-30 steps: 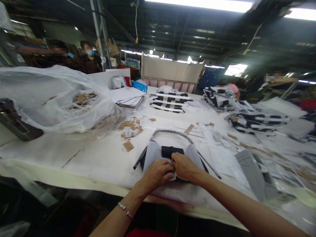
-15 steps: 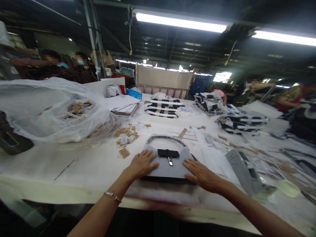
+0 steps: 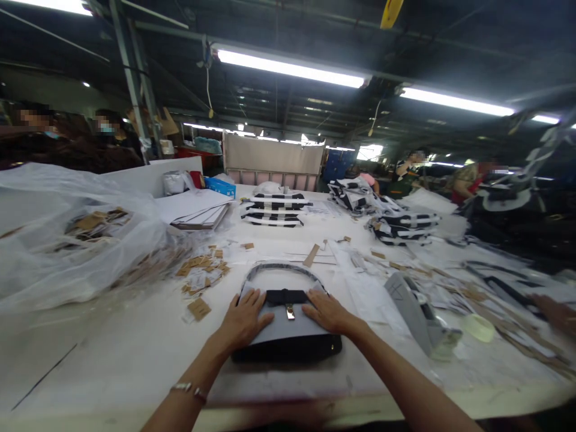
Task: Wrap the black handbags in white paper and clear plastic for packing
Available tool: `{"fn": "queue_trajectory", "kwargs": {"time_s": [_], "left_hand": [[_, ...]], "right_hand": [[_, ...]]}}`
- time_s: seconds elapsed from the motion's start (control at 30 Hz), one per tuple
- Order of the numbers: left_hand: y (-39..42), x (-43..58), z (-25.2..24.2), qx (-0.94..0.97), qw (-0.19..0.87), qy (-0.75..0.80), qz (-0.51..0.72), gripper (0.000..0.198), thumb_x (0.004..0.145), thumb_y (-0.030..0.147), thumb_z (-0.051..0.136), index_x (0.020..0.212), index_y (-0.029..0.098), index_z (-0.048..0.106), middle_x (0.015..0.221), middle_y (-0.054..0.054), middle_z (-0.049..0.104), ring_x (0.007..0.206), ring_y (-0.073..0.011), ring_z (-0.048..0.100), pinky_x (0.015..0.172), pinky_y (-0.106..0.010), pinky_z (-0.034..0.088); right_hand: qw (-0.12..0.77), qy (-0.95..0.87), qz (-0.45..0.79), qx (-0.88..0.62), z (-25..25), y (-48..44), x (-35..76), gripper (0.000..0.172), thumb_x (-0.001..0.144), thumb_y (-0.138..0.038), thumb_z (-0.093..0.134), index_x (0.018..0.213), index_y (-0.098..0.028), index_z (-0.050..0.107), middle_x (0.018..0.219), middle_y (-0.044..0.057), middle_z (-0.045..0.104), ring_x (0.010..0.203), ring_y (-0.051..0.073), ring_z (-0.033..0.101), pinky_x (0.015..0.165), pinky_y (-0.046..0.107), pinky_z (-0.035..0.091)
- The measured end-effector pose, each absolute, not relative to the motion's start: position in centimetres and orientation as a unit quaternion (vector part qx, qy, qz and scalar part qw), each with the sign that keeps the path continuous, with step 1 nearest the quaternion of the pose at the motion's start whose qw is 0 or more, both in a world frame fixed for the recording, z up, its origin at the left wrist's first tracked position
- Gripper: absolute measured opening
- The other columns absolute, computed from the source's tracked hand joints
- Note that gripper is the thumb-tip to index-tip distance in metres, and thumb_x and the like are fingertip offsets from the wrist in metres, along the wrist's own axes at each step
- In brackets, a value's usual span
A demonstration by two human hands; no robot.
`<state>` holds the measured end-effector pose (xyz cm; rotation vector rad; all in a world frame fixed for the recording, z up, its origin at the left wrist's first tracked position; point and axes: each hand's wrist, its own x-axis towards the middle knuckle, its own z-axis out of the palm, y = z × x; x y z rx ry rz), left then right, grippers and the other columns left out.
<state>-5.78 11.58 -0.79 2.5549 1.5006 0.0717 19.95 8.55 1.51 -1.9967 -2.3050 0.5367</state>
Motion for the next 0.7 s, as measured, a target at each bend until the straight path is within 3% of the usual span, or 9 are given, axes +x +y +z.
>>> {"fn": "queue_trajectory", "kwargs": {"time_s": [0.07,0.13,0.3,0.43,0.53,0.6,0.7], "left_hand": [[11.7,-6.1,-2.7,0.853,0.075,0.514,0.045,0.061,0.099,0.053,0.034,0.149,0.020,0.034,0.156,-0.010,0.030,0.146,-0.0276,0.023,0.118,-0.055,0.018],[12.0,-6.5,-3.5,0.850,0.073,0.518,0.059,0.058,0.099,0.051,0.034,0.150,0.022,0.033,0.156,-0.008,0.029,0.146,-0.0263,0.023,0.118,-0.053,0.018],[12.1,-6.5,-1.2,0.863,0.032,0.495,0.097,0.054,0.097,0.048,0.040,0.144,0.022,0.044,0.151,-0.011,0.037,0.142,-0.0301,0.033,0.116,-0.060,0.022],[10.3,-4.9,1.2,0.924,0.008,0.365,0.110,0.062,0.090,0.053,0.054,0.147,0.034,0.038,0.152,-0.005,0.036,0.141,-0.0313,0.035,0.115,-0.061,0.025],[9.1,-3.9,-0.3,0.941,0.022,0.333,0.059,0.074,0.080,0.033,0.067,0.146,0.039,0.036,0.149,-0.003,0.043,0.134,-0.0302,0.045,0.111,-0.054,0.038],[9.2,-4.0,-2.7,0.937,-0.006,0.342,0.074,0.076,0.078,0.014,0.058,0.146,0.042,0.036,0.148,0.000,0.045,0.130,-0.0263,0.050,0.107,-0.047,0.045],[10.5,-5.1,-6.6,0.938,-0.057,0.309,0.147,0.073,0.084,0.010,0.043,0.147,0.045,0.032,0.146,0.004,0.046,0.125,-0.0215,0.056,0.102,-0.041,0.050]], "right_hand": [[0.034,-0.735,0.193,-0.649,0.0,8.3,21.0,0.069,0.097,-0.058,0.031,0.150,-0.014,0.035,0.158,0.015,0.028,0.147,0.028,0.022,0.119,0.051,0.015],[0.042,-0.731,0.202,-0.650,-0.6,8.2,21.3,0.070,0.097,-0.059,0.030,0.151,-0.015,0.032,0.159,0.013,0.026,0.148,0.027,0.019,0.120,0.051,0.012],[0.075,-0.742,0.181,-0.641,-0.4,8.0,20.9,0.067,0.097,-0.055,0.035,0.149,-0.014,0.036,0.157,0.015,0.030,0.146,0.029,0.023,0.119,0.054,0.015],[0.114,-0.746,0.148,-0.639,-0.8,7.5,20.9,0.060,0.098,-0.051,0.040,0.146,-0.015,0.041,0.154,0.015,0.036,0.145,0.031,0.028,0.118,0.056,0.018],[0.135,-0.745,0.135,-0.639,-1.4,7.6,20.9,0.059,0.097,-0.050,0.045,0.144,-0.015,0.045,0.152,0.015,0.039,0.143,0.031,0.030,0.118,0.056,0.020],[0.167,-0.735,0.118,-0.646,-1.6,7.7,20.7,0.057,0.095,-0.049,0.050,0.140,-0.016,0.048,0.150,0.015,0.043,0.142,0.031,0.034,0.117,0.057,0.022],[0.264,-0.713,0.057,-0.647,-1.5,7.2,20.5,0.045,0.096,-0.046,0.051,0.131,-0.018,0.056,0.138,0.013,0.057,0.133,0.026,0.046,0.117,0.054,0.024]]}}
